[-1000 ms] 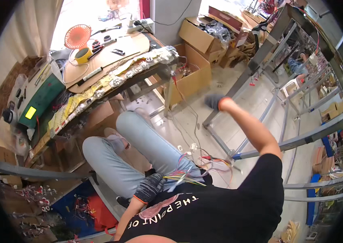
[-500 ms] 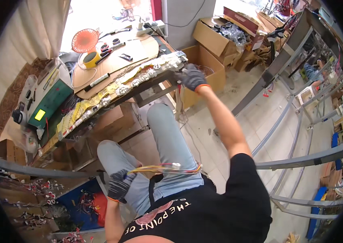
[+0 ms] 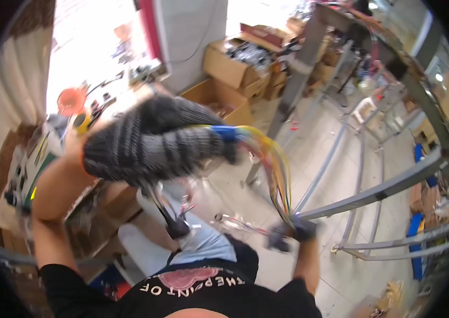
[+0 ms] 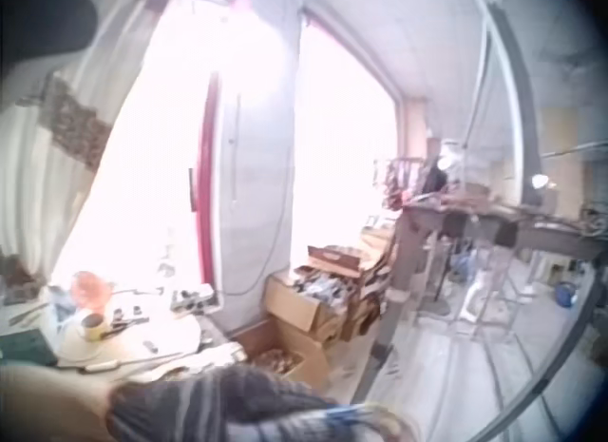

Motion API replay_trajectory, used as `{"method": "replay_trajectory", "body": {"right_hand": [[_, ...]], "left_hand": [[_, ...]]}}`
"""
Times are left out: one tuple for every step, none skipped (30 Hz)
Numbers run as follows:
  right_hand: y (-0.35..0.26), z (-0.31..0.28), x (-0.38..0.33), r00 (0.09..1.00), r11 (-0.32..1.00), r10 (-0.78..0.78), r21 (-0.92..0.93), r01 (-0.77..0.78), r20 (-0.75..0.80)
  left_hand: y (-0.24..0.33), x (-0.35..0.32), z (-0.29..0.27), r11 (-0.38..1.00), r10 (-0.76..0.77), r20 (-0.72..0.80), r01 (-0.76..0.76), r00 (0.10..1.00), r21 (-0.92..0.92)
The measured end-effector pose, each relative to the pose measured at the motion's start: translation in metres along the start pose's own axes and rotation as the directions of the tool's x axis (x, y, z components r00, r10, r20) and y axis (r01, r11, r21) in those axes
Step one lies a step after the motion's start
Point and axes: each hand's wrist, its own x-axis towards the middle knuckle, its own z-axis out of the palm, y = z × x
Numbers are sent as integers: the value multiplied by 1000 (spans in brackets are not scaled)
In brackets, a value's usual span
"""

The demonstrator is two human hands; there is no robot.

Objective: Connecting wires into terminal blocks on an assembly board to create a wiring harness.

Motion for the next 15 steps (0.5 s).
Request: {"method": "replay_trajectory", "body": {"right_hand": [[-22, -12, 16, 992, 994, 110, -11, -111, -67], [-65, -14, 78, 971, 979, 200, -3, -202, -134], [-131, 3, 193, 933, 952, 304, 37, -302, -195], [-126, -19, 141, 560, 812, 385, -20, -584, -734], [-116, -81, 129, 481, 880, 278, 20, -475, -831], [-158, -120, 169, 525, 332, -257, -585, -740, -811], [-178, -176, 157, 695, -326, -377, -615, -718, -613], [-178, -224, 162, 606, -342, -433, -500, -796, -668], [-162, -247, 182, 580, -300, -469, -498, -814, -666], [-151, -267, 194, 650, -833, -367, -76, -547, -665], [-146, -283, 213, 641, -932, -275, 363, 7, -716], [-137, -288, 232, 568, -571, -217, 575, 586, -794], [-135, -270, 241, 746, -637, -80, 610, 472, -661], [-93, -263, 259, 765, -681, -50, 582, 443, -642], [-79, -248, 275, 791, -698, -64, 594, 400, -608]], "left_hand": [[14, -3, -15, 900, 159, -8, -142, 987, 412], [30, -1, -29, 682, 223, 79, -213, 972, 699], [42, 16, -32, 774, 107, 61, -122, 992, 621], [3, 52, -75, 472, 471, 239, -471, 849, 745], [40, 49, -79, 437, 464, 232, -449, 855, 780], [72, 66, -73, 223, 543, 235, -409, 806, 885], [78, 114, -85, 47, 656, 288, -418, 698, 907], [104, 142, -94, -164, 735, 341, -335, 586, 928], [123, 167, -135, -499, 715, 481, -111, 508, 859], [128, 198, -146, -413, 746, 433, -159, 506, 897], [122, 257, -187, -496, 819, 497, -83, 286, 865], [103, 309, -207, -336, 859, 343, -87, 380, 938], [67, 364, -237, -390, 895, 427, -238, 129, 889], [40, 383, -202, 55, 705, 118, -220, 699, 974], [-4, 379, -192, 24, 807, 228, -417, 545, 909]]}}
